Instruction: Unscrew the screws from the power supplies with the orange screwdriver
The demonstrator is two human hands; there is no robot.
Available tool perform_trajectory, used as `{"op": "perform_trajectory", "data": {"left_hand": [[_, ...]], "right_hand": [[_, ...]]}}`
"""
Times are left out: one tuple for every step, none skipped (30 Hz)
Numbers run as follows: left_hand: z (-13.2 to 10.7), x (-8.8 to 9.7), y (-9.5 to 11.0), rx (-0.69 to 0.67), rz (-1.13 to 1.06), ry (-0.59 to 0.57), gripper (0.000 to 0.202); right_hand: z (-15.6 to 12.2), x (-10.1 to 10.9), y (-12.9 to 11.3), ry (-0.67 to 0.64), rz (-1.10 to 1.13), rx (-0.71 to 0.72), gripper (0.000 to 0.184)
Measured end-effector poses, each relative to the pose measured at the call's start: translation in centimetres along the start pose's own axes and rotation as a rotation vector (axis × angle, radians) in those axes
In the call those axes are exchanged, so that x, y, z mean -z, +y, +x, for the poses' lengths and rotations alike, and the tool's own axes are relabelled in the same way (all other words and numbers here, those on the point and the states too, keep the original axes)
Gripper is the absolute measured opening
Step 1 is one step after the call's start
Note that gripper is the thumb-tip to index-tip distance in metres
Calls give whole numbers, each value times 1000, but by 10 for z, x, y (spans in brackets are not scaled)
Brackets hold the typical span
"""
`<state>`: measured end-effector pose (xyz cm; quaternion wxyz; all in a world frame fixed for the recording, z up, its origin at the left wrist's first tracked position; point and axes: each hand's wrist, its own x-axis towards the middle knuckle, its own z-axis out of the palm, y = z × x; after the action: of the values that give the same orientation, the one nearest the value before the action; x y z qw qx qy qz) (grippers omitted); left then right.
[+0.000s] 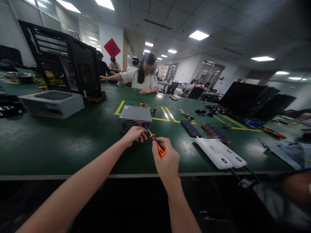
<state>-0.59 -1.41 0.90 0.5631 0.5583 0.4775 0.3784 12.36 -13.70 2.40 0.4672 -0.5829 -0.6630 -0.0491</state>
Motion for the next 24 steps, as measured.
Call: {"op": "perform_trajectory", "data": {"left_hand": [[1, 1, 0, 20, -21, -3, 20], [2, 2, -1, 33, -47, 6, 20], [2, 2, 0, 41, -74, 19, 19], [3, 3, 0, 49, -98, 26, 19], [2, 3, 0, 56, -117, 29, 19], [2, 3, 1, 61, -132, 30, 19], [1, 3, 2, 64, -143, 32, 19], [1, 3, 2, 65, -151, 34, 19], [0, 3, 3, 66, -156, 37, 19], [0, 2, 3, 67, -160, 42, 20], [-1, 2, 4, 68, -163, 46, 20], [-1, 2, 4, 67, -168, 47, 21], [-1, 2, 4, 68, -173, 46, 21], [-2, 2, 5, 68, -179, 44, 21], [-2, 2, 5, 69, -185, 42, 21], [-2, 2, 5, 69, -192, 42, 21], [-2, 2, 6, 70, -198, 41, 21], [-2, 2, 6, 71, -202, 39, 21], [-3, 2, 6, 73, -205, 38, 21], [-2, 2, 6, 76, -208, 37, 22], [-2, 2, 6, 78, -210, 35, 22], [-2, 2, 6, 80, -213, 34, 22], [-2, 2, 6, 81, -216, 34, 21], [-2, 2, 5, 81, -220, 34, 21]], "right_hand": [[0, -3, -2, -18, -3, 21, 19], [0, -7, -3, -34, -10, 37, 19], [0, -10, -4, -45, -20, 48, 19], [0, -14, -4, -51, -29, 54, 19], [1, -17, -4, -52, -37, 56, 19], [2, -19, -5, -49, -42, 56, 19], [2, -21, -5, -45, -45, 56, 19], [3, -22, -5, -45, -48, 56, 19], [3, -23, -4, -46, -52, 58, 19], [4, -23, -4, -49, -59, 60, 19], [4, -23, -4, -53, -66, 63, 19], [4, -23, -4, -55, -73, 65, 18], [4, -23, -4, -56, -79, 66, 18], [4, -23, -4, -53, -81, 66, 18], [4, -23, -4, -48, -80, 66, 17], [3, -23, -4, -41, -78, 66, 17], [3, -23, -4, -36, -75, 67, 17], [3, -23, -3, -32, -72, 69, 17], [3, -24, -3, -31, -72, 71, 16], [3, -24, -3, -32, -74, 71, 16], [3, -24, -2, -33, -78, 71, 16], [3, -24, -2, -35, -84, 68, 15], [3, -24, -2, -36, -89, 67, 15], [3, -24, -1, -38, -93, 66, 15]]}}
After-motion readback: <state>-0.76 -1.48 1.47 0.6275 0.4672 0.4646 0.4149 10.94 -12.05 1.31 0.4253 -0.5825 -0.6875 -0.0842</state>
